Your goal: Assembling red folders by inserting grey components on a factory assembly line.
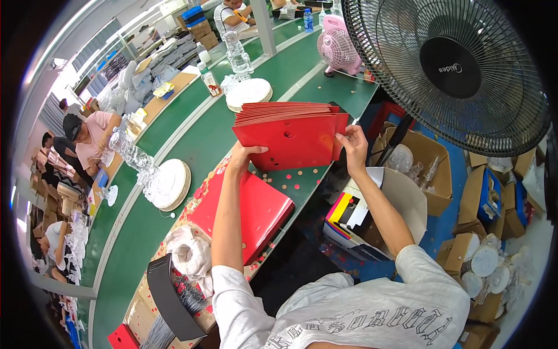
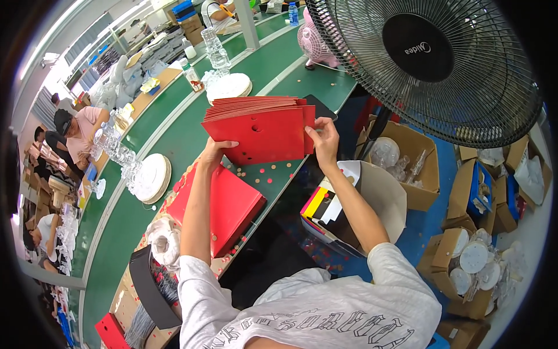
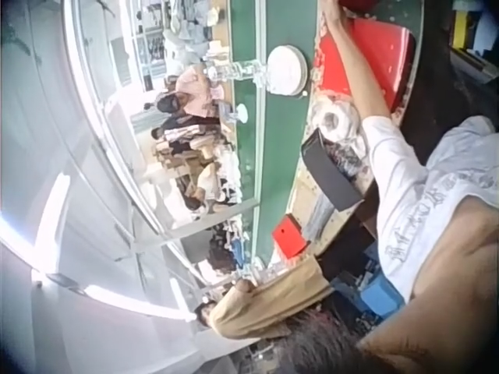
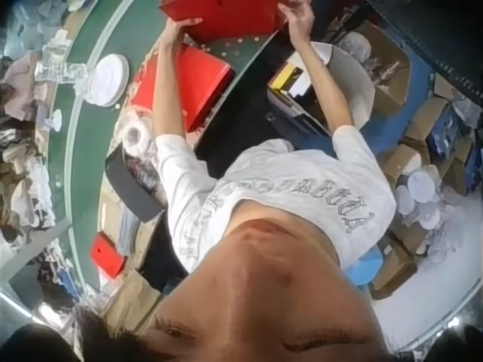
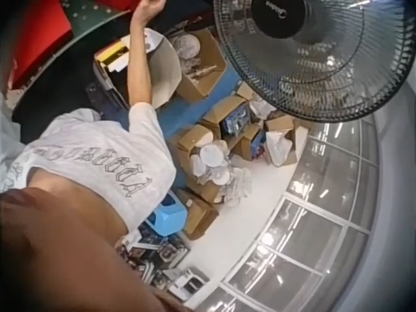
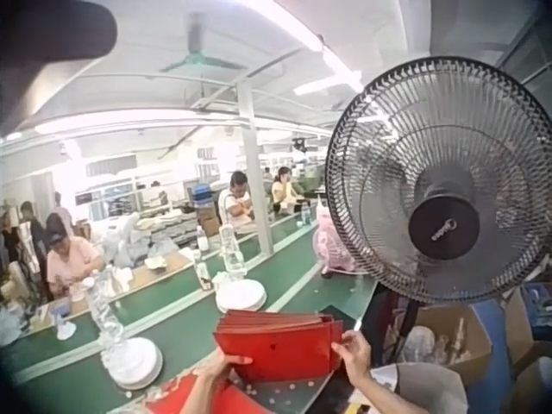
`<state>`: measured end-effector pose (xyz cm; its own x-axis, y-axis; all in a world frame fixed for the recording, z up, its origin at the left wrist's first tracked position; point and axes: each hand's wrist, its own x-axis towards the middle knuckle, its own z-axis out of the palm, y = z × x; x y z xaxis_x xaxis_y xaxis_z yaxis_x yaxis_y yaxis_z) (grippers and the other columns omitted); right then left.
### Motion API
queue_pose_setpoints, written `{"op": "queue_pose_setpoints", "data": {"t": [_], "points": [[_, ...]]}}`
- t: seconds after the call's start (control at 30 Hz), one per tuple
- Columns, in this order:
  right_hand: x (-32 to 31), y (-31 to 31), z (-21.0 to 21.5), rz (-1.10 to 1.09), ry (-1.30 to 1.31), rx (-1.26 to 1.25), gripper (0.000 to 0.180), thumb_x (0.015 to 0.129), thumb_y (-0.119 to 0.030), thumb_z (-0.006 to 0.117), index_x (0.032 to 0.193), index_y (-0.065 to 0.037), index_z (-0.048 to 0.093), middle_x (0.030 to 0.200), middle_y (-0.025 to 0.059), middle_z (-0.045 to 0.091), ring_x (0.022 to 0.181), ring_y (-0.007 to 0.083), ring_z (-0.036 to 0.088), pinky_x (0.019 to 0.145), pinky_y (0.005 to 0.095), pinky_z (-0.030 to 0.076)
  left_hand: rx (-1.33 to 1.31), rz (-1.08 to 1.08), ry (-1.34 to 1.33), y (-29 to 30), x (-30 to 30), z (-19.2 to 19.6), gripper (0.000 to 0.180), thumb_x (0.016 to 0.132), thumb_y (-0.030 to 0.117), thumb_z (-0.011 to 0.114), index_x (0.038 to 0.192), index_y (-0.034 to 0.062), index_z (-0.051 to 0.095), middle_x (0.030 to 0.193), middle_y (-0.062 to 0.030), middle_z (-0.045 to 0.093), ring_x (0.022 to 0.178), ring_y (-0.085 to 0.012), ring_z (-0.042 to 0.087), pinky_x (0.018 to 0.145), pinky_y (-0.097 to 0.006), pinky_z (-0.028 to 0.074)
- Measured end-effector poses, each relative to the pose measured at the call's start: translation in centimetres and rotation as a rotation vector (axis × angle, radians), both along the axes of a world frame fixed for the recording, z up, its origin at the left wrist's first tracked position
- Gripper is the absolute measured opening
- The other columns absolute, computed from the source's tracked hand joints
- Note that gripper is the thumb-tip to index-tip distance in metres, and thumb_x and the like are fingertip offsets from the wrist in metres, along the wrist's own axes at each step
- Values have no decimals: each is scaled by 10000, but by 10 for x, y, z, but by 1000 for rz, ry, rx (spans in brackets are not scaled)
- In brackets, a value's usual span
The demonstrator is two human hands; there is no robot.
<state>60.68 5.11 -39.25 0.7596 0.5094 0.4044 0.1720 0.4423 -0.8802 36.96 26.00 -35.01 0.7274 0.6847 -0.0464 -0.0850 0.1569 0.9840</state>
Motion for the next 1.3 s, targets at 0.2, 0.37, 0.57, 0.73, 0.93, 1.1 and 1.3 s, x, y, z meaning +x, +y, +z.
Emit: {"op": "queue_pose_setpoints", "data": {"t": [0.2,0.37,0.57,0.73,0.93,1.1,1.3], "points": [[11,-7,7,427,344,151,195,894,-12,624,1082,28,660,1091,113,692,1010,163,647,930,292,482,4,9,24,-7,7,3,606,607,37,774,1188,43,601,1103,-68,667,1062,-213,595,967,-347,433],[18,-6,-2,543,480,239,255,912,-21,577,1148,41,650,1126,132,688,1081,207,630,1008,341,449,17,6,9,-9,7,3,600,612,43,781,1184,42,598,1094,-67,670,1056,-211,598,962,-341,435],[17,-1,12,522,426,260,252,923,-26,564,1147,50,650,1154,138,679,1097,210,622,1016,341,439,38,4,27,-2,4,-3,586,620,47,783,1175,41,596,1096,-69,669,1044,-206,600,963,-325,426],[24,-1,11,495,442,319,255,912,-12,590,1153,32,662,1164,117,680,1101,195,616,1016,335,435,57,1,42,-3,6,-4,614,619,49,782,1201,44,588,1094,-69,666,1053,-209,592,971,-344,419],[30,-10,11,437,305,242,267,885,35,629,1147,18,677,1132,85,694,1049,164,638,974,307,464,52,1,66,-3,2,-2,589,621,44,775,1185,42,606,1104,-63,669,1048,-211,595,965,-339,421],[17,-5,-3,512,283,97,293,912,21,609,1200,21,659,1135,82,697,1031,154,647,951,296,476,80,10,43,-7,3,1,592,627,42,777,1192,38,601,1109,-68,672,1047,-211,600,967,-337,422],[13,1,-7,512,330,154,300,931,17,581,1225,23,642,1170,90,686,1076,154,633,971,291,468,55,23,27,-12,3,6,592,642,49,791,1199,31,592,1126,-79,668,1058,-214,605,990,-342,420]]}}
